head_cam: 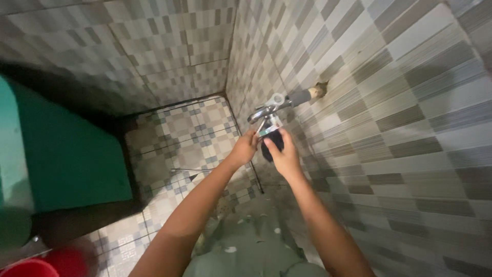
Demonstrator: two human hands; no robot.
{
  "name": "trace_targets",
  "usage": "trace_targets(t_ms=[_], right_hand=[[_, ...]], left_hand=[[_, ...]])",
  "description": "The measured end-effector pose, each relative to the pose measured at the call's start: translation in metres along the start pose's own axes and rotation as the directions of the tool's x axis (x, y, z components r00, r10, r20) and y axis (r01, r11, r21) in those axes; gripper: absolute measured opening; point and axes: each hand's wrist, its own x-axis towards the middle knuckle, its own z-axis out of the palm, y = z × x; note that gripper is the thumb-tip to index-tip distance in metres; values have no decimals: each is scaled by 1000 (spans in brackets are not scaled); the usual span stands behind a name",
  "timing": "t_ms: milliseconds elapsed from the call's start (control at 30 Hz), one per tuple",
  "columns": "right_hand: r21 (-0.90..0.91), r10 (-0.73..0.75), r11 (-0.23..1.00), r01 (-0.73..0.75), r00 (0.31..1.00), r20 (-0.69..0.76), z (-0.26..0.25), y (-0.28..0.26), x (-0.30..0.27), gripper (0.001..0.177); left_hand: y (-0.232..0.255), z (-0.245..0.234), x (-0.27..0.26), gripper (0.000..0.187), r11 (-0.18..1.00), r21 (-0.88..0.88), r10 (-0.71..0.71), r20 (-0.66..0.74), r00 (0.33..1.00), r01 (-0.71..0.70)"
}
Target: The person is repairing a faucet by installing or tightening a flexible metallic hose using a cloth for grip.
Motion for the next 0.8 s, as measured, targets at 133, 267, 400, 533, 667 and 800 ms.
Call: trace_targets(t_ms=[133,267,400,533,667,800], right_hand=[[-163,98,980,-112,991,-89,31,5,20,43],[-206,-93,977,51,975,-200,41,-10,27,43],[-177,-97,982,65,980,-176,48,-17,5,39],[-181,-118,978,104,991,-68,50,-10,-5,33],[-154,150,974,-169,980,-131,37,7,11,31],[-87,39,995,-49,993,-108,60,-6,-19,36]], left_hand=[[7,-12,-16,31,997,74,-35,7,999,35],[9,-20,-34,34,992,91,-92,20,996,90],[-11,-29,-60,37,994,50,-95,51,994,92],[2,-46,-71,38,992,78,-102,52,993,97],[8,-43,-82,39,989,41,-143,80,987,140],[-27,-42,-80,39,998,7,-67,60,996,66]])
